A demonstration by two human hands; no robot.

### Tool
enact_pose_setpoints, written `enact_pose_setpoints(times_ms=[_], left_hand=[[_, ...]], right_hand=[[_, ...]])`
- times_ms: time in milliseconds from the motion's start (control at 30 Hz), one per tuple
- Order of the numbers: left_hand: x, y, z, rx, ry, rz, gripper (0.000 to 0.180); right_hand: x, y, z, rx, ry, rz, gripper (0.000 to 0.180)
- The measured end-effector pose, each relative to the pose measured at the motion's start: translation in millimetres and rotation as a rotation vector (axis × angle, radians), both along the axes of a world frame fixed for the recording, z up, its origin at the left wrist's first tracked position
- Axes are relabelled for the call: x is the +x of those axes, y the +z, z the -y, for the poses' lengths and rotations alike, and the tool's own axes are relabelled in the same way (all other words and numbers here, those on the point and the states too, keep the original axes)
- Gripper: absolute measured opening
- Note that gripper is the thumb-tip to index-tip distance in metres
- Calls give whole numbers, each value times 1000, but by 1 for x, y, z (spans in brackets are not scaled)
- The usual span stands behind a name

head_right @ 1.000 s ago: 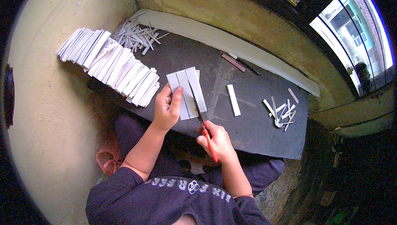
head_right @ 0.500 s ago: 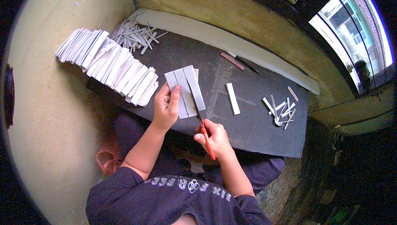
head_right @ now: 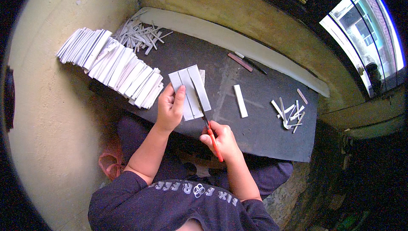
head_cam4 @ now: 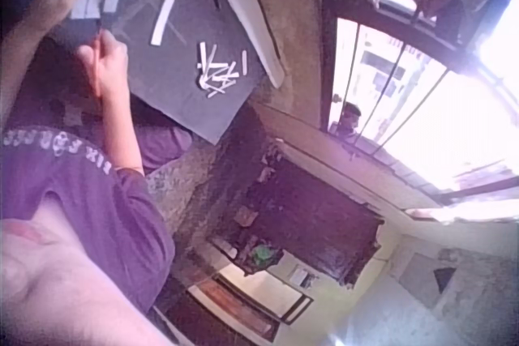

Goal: The person sits on the floor and organizes a stack of white paper strips. They then use red-handled scissors to cut a larger sheet of paper into several long strips, placing the cut pieces on the table.

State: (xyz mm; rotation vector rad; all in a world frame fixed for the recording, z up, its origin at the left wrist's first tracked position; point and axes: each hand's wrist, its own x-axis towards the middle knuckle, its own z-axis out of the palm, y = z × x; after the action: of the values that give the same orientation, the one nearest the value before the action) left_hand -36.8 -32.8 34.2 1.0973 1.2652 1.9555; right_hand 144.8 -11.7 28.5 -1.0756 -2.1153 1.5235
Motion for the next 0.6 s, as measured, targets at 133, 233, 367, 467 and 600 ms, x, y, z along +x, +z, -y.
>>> enact_pose_setpoints(times_ms=[133,233,367,467,600], left_hand=[[-3,-1,1,-35,-25,5,19],[-4,-1,1,-51,-26,-15,19],[-3,4,1,-28,-22,4,20],[-3,1,0,-31,-18,18,19],[-3,0,-1,-22,-27,47,19]], right_hand=[[-1,3,0,8,3,9,43],[-2,1,1,-9,-14,1,43],[-1,-8,1,-10,-37,-16,45],[-4,-8,2,15,-49,-39,48],[-4,-12,2,67,-59,-46,50]])
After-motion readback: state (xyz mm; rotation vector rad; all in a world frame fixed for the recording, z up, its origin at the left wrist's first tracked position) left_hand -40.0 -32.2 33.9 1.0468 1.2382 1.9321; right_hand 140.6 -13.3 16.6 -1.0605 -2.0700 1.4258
